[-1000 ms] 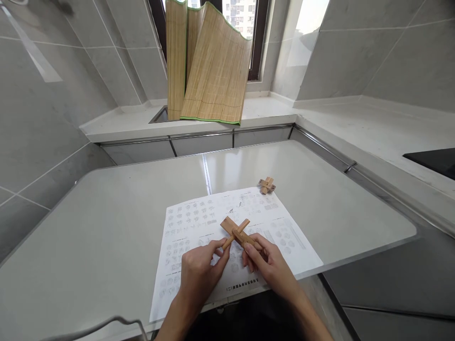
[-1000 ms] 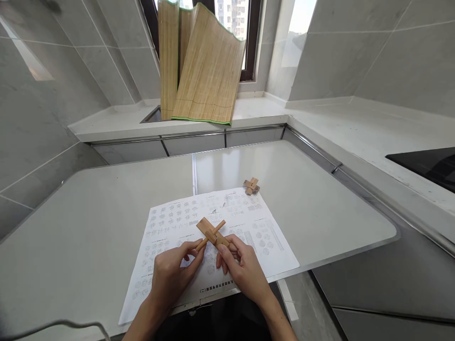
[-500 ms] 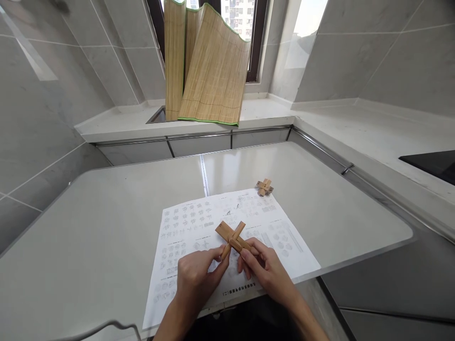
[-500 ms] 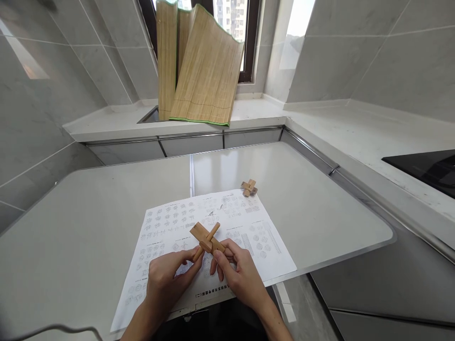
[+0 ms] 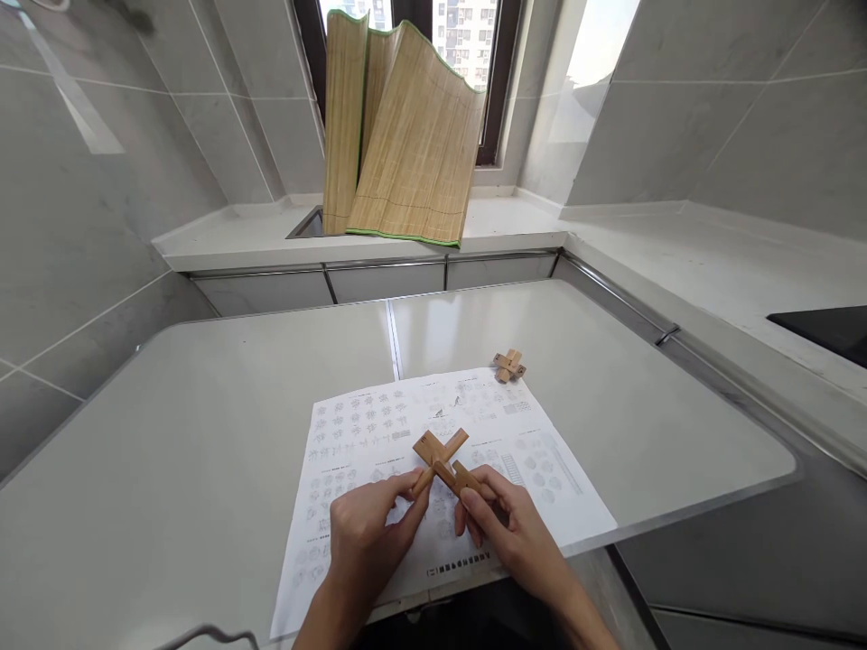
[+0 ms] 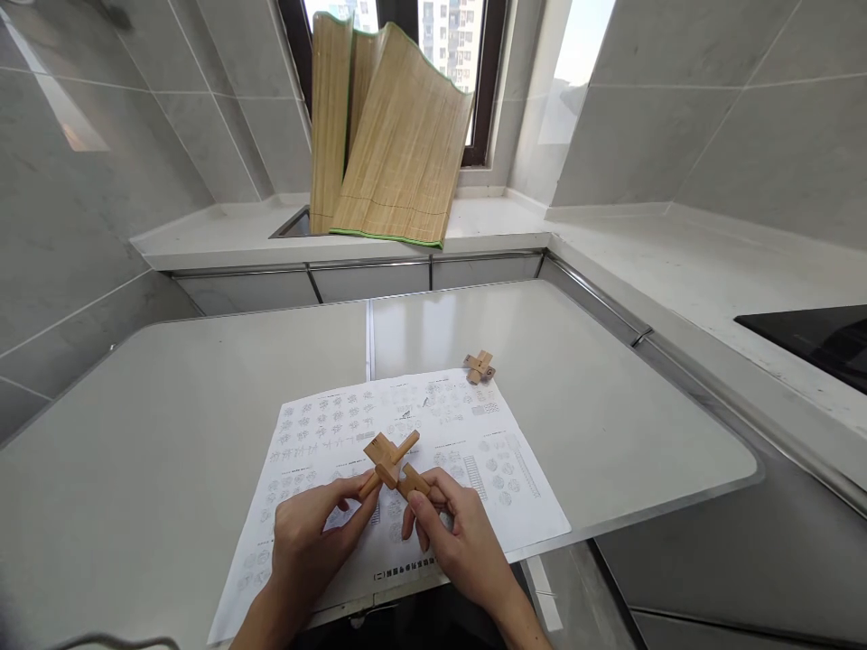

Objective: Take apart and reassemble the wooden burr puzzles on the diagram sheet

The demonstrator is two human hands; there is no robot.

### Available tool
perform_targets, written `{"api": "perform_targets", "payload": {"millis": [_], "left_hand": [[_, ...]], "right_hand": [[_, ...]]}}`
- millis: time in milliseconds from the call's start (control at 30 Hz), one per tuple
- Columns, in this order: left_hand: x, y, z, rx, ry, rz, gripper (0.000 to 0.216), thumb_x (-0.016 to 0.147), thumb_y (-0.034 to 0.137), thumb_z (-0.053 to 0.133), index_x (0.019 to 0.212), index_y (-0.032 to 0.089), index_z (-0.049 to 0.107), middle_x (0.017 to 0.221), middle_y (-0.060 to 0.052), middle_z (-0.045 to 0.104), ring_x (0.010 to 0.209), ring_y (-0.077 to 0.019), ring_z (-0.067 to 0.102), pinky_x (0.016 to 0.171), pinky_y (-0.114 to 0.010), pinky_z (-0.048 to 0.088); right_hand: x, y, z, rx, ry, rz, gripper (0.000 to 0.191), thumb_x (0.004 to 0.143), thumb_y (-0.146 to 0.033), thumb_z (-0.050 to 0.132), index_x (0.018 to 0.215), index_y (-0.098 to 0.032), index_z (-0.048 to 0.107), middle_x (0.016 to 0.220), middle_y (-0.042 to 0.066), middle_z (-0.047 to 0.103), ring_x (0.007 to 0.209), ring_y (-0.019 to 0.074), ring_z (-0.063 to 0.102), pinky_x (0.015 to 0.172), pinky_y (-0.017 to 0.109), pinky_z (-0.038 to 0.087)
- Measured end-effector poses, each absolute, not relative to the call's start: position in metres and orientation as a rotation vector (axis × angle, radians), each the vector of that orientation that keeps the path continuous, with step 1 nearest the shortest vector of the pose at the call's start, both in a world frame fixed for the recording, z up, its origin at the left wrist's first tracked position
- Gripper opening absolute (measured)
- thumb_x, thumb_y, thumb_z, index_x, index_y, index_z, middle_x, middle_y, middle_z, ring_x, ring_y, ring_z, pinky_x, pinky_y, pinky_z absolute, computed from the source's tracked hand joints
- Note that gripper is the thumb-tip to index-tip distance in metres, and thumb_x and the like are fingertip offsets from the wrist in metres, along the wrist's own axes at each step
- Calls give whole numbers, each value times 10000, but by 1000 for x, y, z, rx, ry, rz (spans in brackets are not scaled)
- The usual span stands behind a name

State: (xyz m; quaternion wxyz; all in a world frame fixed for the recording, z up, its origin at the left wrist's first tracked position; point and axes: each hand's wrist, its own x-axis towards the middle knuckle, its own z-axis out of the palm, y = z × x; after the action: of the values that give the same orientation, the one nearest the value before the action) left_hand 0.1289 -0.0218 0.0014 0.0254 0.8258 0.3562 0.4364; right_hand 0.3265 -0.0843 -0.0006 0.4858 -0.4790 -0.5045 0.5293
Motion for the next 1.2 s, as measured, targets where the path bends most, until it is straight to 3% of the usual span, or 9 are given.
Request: {"api": "perform_targets", "payload": {"millis": [200, 367, 533, 667, 1000, 1200], "left_hand": [[131, -23, 7, 2450, 1156, 1224, 76, 905, 200, 710, 960, 245, 683, 790, 41, 782, 630, -143, 727, 597, -249, 559], [130, -23, 18, 2111, 1187, 1082, 534, 774, 244, 754, 1263, 251, 540, 1155, -71, 736, 1022, -260, 729, 886, -400, 604], [123, -15, 24, 1797, 1045, 822, 778, 828, 414, 771, 1498, 280, 398, 1445, -157, 609, 1311, -354, 612, 1075, -539, 517], [119, -8, 25, 1686, 992, 657, 886, 816, 433, 790, 1564, 314, 330, 1424, -153, 641, 1356, -374, 584, 1119, -603, 464], [128, -8, 32, 1569, 908, 697, 836, 767, 353, 828, 1498, 323, 423, 1340, -117, 688, 1281, -325, 647, 1138, -538, 469], [136, -9, 24, 1447, 790, 800, 778, 794, 404, 820, 1481, 327, 464, 1433, -144, 634, 1265, -343, 657, 1023, -484, 571]], "right_hand": [[325, -84, -2, -1193, -1232, 1253, 317, 1044, -514, 528, 975, -218, 619, 745, 4, 687, 589, 134, 517, 600, 274, 408], [325, -83, -4, -1221, -1240, 1224, 327, 1049, -521, 508, 984, -222, 620, 759, -1, 679, 591, 135, 525, 594, 271, 408], [324, -83, -1, -1235, -1294, 1216, 349, 1045, -536, 500, 953, -219, 613, 760, 4, 686, 603, 140, 540, 608, 274, 417], [323, -85, 0, -1221, -1327, 1232, 343, 1044, -532, 500, 954, -223, 620, 753, 4, 694, 617, 147, 560, 628, 276, 429], [322, -84, 0, -1202, -1399, 1242, 309, 1060, -488, 488, 916, -235, 590, 722, -12, 673, 609, 143, 527, 627, 266, 401], [319, -86, -4, -1227, -1490, 1201, 283, 1058, -433, 503, 876, -231, 580, 730, -9, 678, 611, 143, 515, 608, 262, 370]]}}
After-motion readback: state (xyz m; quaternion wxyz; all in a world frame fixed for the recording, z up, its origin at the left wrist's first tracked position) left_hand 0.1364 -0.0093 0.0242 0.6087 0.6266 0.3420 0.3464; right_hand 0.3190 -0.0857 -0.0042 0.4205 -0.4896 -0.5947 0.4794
